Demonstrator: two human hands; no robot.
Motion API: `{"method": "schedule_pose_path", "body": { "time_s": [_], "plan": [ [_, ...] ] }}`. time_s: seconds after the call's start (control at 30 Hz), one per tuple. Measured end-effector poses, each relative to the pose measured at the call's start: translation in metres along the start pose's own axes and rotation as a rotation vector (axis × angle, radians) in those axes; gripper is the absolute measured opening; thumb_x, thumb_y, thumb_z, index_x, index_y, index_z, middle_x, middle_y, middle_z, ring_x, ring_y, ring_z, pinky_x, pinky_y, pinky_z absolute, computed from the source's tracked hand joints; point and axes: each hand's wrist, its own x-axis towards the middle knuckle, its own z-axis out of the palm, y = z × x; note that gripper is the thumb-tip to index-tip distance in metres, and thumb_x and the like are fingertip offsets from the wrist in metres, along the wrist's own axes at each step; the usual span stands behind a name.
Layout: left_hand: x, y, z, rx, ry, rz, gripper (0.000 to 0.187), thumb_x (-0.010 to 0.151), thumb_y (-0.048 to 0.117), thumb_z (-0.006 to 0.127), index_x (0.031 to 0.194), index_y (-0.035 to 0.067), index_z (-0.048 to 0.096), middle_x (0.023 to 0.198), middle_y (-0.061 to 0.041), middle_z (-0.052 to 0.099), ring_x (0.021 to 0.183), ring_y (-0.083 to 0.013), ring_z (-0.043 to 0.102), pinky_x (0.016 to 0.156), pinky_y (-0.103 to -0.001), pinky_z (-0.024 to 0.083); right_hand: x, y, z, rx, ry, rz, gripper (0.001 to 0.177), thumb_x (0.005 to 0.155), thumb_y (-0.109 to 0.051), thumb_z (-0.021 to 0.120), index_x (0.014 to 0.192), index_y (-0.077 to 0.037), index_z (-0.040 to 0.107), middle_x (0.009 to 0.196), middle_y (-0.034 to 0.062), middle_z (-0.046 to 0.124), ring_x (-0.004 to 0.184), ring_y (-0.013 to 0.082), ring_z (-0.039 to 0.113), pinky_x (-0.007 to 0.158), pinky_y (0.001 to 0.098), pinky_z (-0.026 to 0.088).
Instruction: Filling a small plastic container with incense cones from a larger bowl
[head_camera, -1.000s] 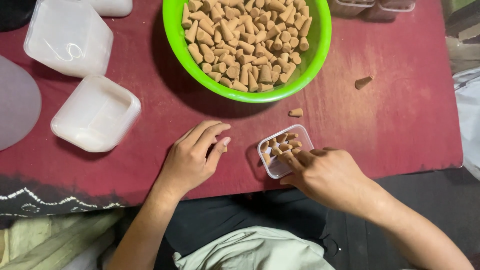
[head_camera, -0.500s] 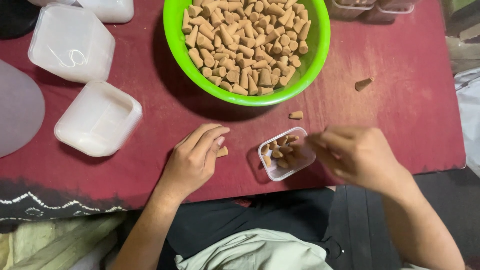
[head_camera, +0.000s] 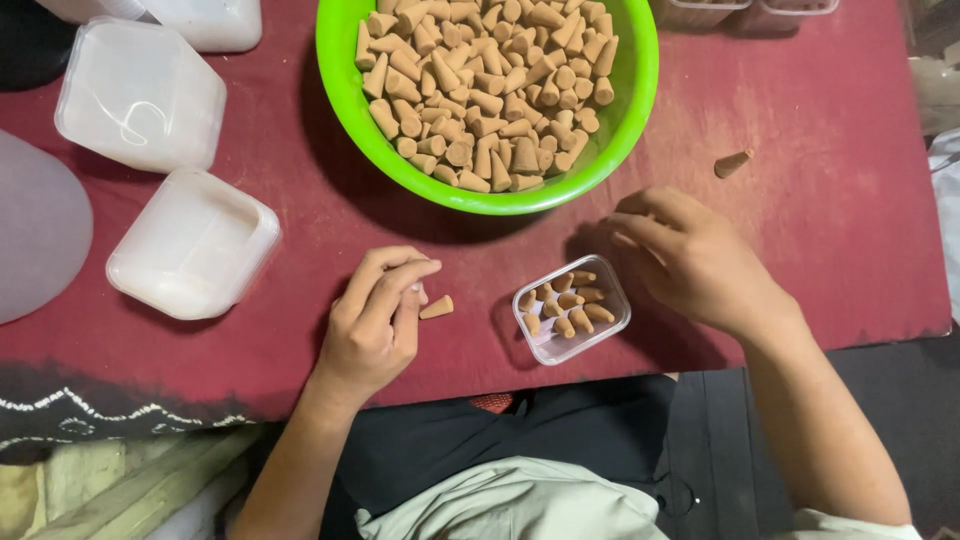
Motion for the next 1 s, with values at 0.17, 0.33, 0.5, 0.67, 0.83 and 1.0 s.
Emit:
{"method": "schedule_pose_path", "body": {
  "time_s": [0.17, 0.33, 0.5, 0.67, 0.83, 1.0],
  "plan": [
    [-0.003, -0.001, 0.002, 0.000, 0.007, -0.048, 0.023, 0.096, -0.022, 0.053, 0.113, -0.011, 0.063, 0.108, -0.021, 0.057, 0.086, -0.0229, 0.062, 0.072, -0.030, 0.072, -0.013, -0.052, -0.029, 0.237, -0.009, -0.090, 0.021, 0.089, 0.001, 0.075, 0.106, 0.003, 0.063, 0.103, 0.0136, 0.067, 0.090, 0.0231, 0.071, 0.083, 0.0301, 0.065],
    [-0.001, -0.002, 0.002, 0.019, -0.011, -0.066, 0.023, 0.097, -0.019, 0.054, 0.116, -0.010, 0.063, 0.106, -0.020, 0.059, 0.092, -0.0255, 0.064, 0.074, -0.030, 0.071, -0.016, -0.080, -0.007, 0.029, -0.013, -0.205, 0.010, 0.099, -0.011, 0.067, 0.106, -0.005, 0.066, 0.100, 0.0064, 0.067, 0.074, 0.0230, 0.064, 0.061, 0.0356, 0.051],
    [-0.003, -0.001, 0.003, -0.061, -0.035, -0.143, 0.018, 0.100, -0.011, 0.057, 0.116, -0.008, 0.063, 0.108, -0.018, 0.057, 0.081, -0.0188, 0.062, 0.074, -0.029, 0.072, -0.018, -0.080, 0.007, -0.066, -0.068, -0.236, 0.006, 0.100, -0.005, 0.060, 0.103, -0.006, 0.065, 0.096, 0.0062, 0.066, 0.079, 0.0256, 0.063, 0.069, 0.0365, 0.055],
    [-0.005, -0.003, 0.004, -0.043, -0.047, -0.148, 0.017, 0.100, -0.008, 0.058, 0.117, -0.008, 0.063, 0.111, -0.019, 0.058, 0.074, -0.0173, 0.062, 0.072, -0.028, 0.071, -0.015, -0.080, 0.005, -0.057, -0.075, -0.239, 0.008, 0.099, -0.004, 0.062, 0.104, -0.007, 0.067, 0.101, 0.0051, 0.070, 0.084, 0.0248, 0.068, 0.081, 0.0369, 0.059],
    [-0.003, -0.002, 0.002, -0.016, -0.068, -0.129, 0.016, 0.101, -0.006, 0.058, 0.116, -0.008, 0.064, 0.110, -0.019, 0.059, 0.078, -0.0190, 0.066, 0.073, -0.028, 0.071, -0.019, -0.078, -0.005, -0.056, -0.048, -0.223, 0.005, 0.098, -0.004, 0.064, 0.103, -0.003, 0.066, 0.089, 0.0059, 0.064, 0.070, 0.0247, 0.060, 0.063, 0.0366, 0.054],
    [-0.001, 0.000, 0.002, -0.020, -0.070, -0.164, 0.020, 0.100, -0.012, 0.055, 0.116, -0.006, 0.064, 0.110, -0.018, 0.056, 0.095, -0.0247, 0.064, 0.073, -0.033, 0.072, -0.027, -0.074, -0.015, 0.000, 0.066, -0.121, 0.016, 0.095, -0.006, 0.073, 0.111, -0.003, 0.071, 0.096, 0.0056, 0.071, 0.070, 0.0194, 0.062, 0.060, 0.0302, 0.053]
  ]
}}
